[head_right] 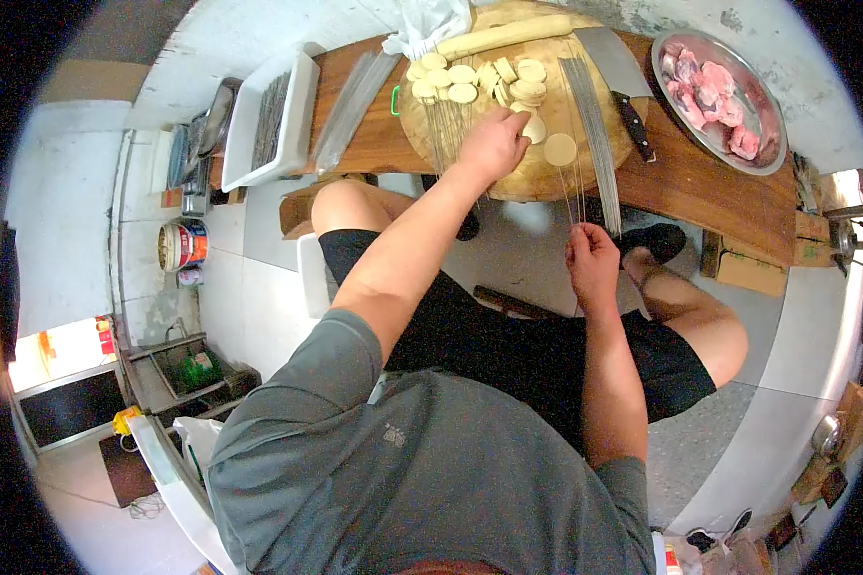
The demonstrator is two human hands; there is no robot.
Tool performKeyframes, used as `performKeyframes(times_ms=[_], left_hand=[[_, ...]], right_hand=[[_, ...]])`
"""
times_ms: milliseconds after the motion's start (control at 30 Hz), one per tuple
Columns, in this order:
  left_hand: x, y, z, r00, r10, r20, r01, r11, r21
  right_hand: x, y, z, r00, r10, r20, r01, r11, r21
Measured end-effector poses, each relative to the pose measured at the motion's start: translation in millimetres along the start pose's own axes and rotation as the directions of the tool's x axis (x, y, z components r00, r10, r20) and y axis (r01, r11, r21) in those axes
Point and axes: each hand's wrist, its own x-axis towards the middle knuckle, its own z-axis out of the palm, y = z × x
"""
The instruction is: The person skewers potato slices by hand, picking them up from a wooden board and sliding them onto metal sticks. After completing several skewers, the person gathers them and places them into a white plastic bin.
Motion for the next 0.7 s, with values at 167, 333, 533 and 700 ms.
performKeyframes(times_ms=[167,333,533,700], left_hand=[[-2,-2,8,0.995,-0.023,-0.097,0.015,0.997,-0.078],[1,-12,23,0.878,-0.442,0.184,0.434,0.575,-0.694],[-6,-13,-1,0.817,-0.41,0.405,0.337,-0.23,-0.913],[-5,-15,-19,0.855,-0.39,0.341,0.198,-0.362,-0.911]], right_hand=[[1,1,-1,1.0,-0.007,-0.004,0.007,1.0,0.003],[0,2,-2,1.0,0.004,0.006,-0.004,1.0,-0.008],[-4,2,3,0.998,-0.012,0.064,0.015,0.999,-0.052],[-7,7,5,0.995,-0.016,0.1,0.031,0.988,-0.15]])
